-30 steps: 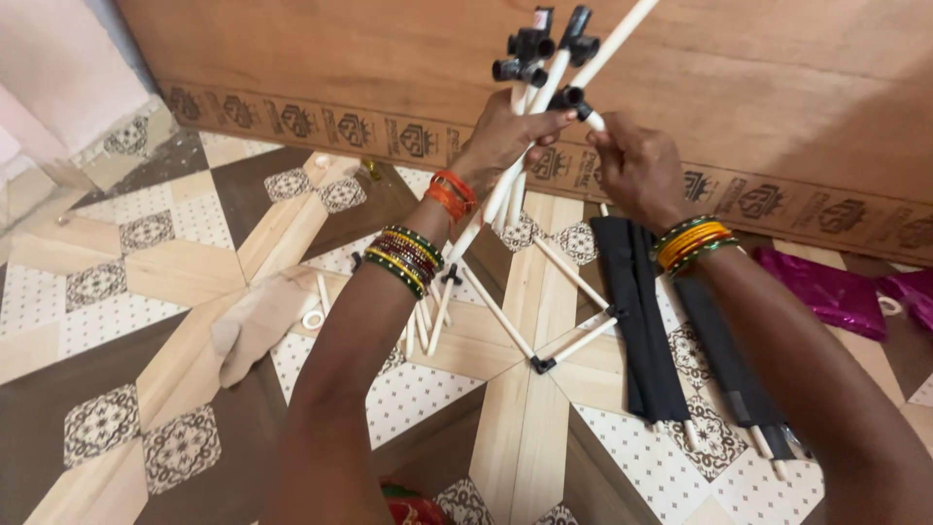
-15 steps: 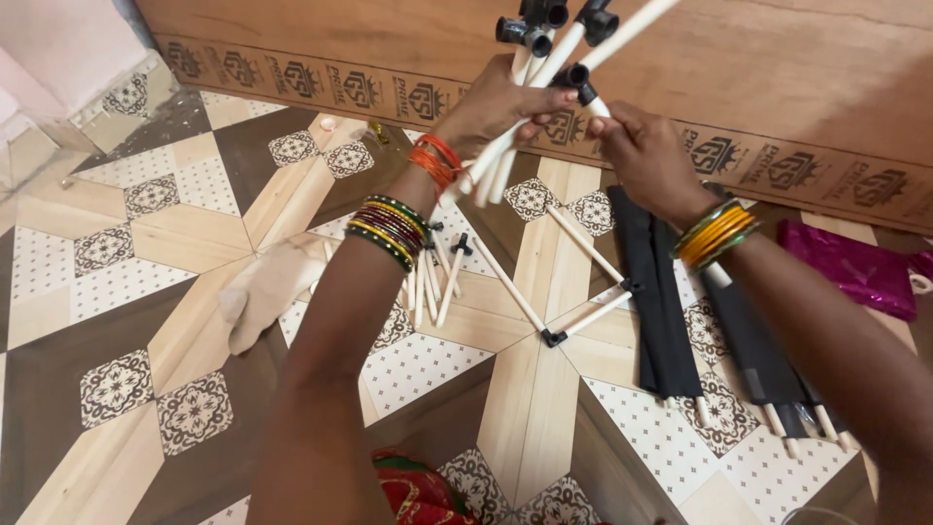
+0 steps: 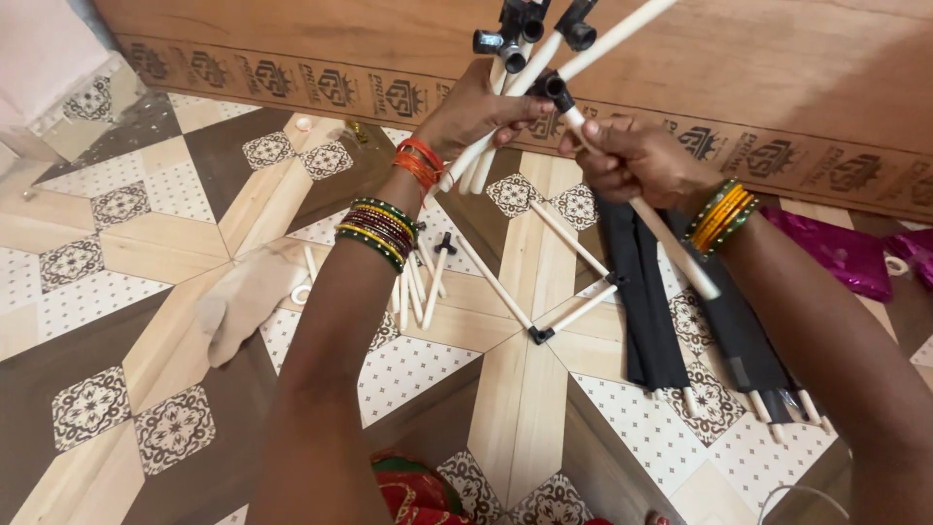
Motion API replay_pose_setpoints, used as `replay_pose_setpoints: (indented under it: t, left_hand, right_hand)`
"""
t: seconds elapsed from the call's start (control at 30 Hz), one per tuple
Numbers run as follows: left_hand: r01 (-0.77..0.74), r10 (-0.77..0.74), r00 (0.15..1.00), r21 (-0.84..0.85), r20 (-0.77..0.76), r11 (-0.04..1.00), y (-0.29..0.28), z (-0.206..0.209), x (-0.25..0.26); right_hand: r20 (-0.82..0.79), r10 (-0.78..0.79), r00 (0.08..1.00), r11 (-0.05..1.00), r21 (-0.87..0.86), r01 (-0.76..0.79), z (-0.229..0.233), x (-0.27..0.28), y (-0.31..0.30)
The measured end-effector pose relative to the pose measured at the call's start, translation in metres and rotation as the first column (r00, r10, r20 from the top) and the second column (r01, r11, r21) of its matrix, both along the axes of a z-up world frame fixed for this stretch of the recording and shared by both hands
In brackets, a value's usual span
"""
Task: The person assembles a furniture frame by connecting white plastic rods with black T-shaped connectors. They repeatedly insert rods into connectors, form small sub-assemblies, and then disassemble them to reorganize the parts on the floor.
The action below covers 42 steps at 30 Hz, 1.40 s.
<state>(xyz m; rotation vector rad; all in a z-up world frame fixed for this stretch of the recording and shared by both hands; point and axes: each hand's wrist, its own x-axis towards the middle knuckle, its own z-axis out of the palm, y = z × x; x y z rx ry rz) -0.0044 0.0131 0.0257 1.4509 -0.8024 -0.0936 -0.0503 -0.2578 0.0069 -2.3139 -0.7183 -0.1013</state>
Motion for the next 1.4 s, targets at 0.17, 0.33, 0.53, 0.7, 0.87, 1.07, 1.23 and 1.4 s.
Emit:
replay_pose_setpoints:
  t: [0.17, 0.33, 0.53, 0.7, 0.87, 1.07, 1.23, 1.4]
  left_hand:
    - [-0.221, 0.147, 0.955, -0.288, -0.258, 0.932, 0.01, 0.004, 0.027]
    - [-0.264, 0.216, 0.94, -0.162, -0.263, 0.951, 0.031, -0.016, 0.034]
    - [-0.136, 0.219, 0.938, 0.293, -0.27, 0.946, 0.038, -0.05, 0.041]
    - [-0.08, 0.195, 0.942, 0.384, -0.273, 0.92, 0.042, -0.087, 0.053]
    - [-0.069, 0.225, 0.915, 0.42, -0.335, 0.905, 0.045, -0.127, 0.071]
    - [-0.102, 0.275, 0.861, 0.385, -0.429, 0.917, 0.046, -0.15, 0.082]
    - [-0.121, 0.261, 0.832, 0.3, -0.489, 0.946, 0.047, -0.152, 0.075]
    - [-0.149, 0.276, 0.808, 0.273, -0.521, 0.95, 0.049, -0.144, 0.071]
  right_hand:
    - [0.415, 0.153, 0.897, 0.813, -0.568, 0.124, -0.036, 0.003, 0.002]
    - [0.261, 0.082, 0.962, 0.757, -0.645, 0.11, -0.093, 0.032, -0.029]
    - [-0.373, -0.398, 0.838, 0.714, -0.699, 0.029, -0.192, 0.053, -0.061]
    - [-0.72, -0.478, 0.503, 0.857, -0.509, 0.085, -0.246, 0.028, -0.059]
    - [-0.767, -0.395, 0.506, 0.89, -0.455, 0.005, -0.283, 0.013, -0.025]
    - [-0.799, -0.261, 0.542, 0.934, -0.351, -0.067, -0.294, 0.001, 0.019]
    - [-0.758, -0.316, 0.571, 0.895, -0.437, -0.084, -0.315, -0.023, 0.036]
    - [-0.392, -0.23, 0.89, 0.767, -0.637, -0.082, -0.381, -0.03, 0.027]
